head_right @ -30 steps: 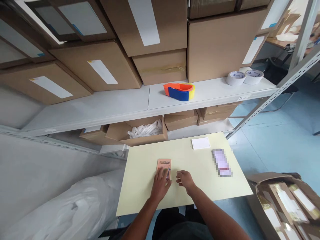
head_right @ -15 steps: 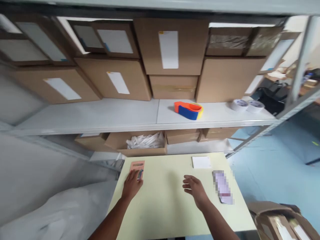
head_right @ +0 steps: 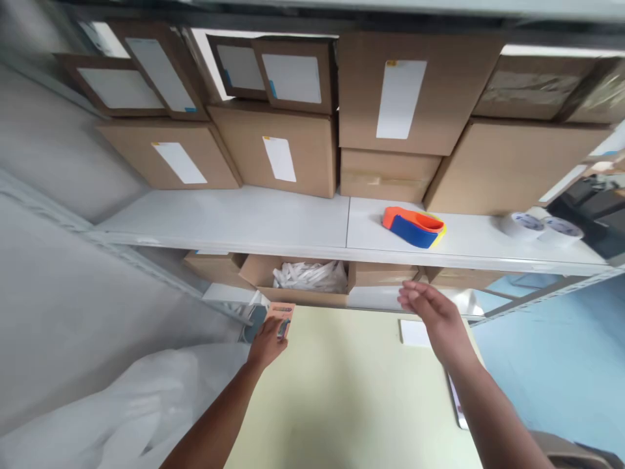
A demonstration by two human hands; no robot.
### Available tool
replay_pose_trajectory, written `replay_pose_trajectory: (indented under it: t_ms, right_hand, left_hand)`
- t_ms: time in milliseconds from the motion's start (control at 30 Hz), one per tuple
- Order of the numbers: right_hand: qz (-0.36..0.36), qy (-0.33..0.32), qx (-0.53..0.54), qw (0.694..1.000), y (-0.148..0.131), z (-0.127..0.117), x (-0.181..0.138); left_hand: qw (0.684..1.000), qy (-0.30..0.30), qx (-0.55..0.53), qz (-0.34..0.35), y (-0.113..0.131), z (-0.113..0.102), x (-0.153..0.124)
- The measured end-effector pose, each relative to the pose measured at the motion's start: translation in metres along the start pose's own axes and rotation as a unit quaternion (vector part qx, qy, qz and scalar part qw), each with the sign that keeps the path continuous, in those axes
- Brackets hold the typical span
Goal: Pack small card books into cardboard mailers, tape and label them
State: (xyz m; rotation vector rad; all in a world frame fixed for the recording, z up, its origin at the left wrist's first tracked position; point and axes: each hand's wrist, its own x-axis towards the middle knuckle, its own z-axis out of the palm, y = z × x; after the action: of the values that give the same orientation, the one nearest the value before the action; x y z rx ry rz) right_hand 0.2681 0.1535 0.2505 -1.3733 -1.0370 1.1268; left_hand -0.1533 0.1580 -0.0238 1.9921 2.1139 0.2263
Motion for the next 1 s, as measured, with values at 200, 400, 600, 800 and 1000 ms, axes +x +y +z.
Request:
replay_pose_trajectory:
  t_ms: [200, 400, 600, 800, 1000]
  right_hand:
    - [-0.149, 0.07, -0.071, 0.984, -0.07, -0.003, 0.061]
    - [-0.246, 0.093, -0.162, 0.951, -0.092, 0.007, 0.085]
    - [-0.313, 0.125, -0.433, 0.836, -0.077, -0.002, 0.123]
    - [-0.269, 0.098, -0.621, 0.73, -0.042, -0.017, 0.155]
    - [-0.355, 0.129, -0.551, 0.744, -0.016, -0.038, 0.089]
  left_hand:
    - [0.998, 0.039, 0.051, 0.018, 0.003, 0.01, 0.0]
    - [0.993, 0.015, 0.018, 0.115, 0.063, 0.031, -0.057]
    - [0.994, -0.066, 0.047, 0.075, 0.111, 0.059, -0.111]
    - [0.989, -0.11, 0.081, 0.054, 0.118, 0.065, -0.12]
    - [0.987, -0.115, 0.097, 0.049, 0.122, 0.059, -0.115]
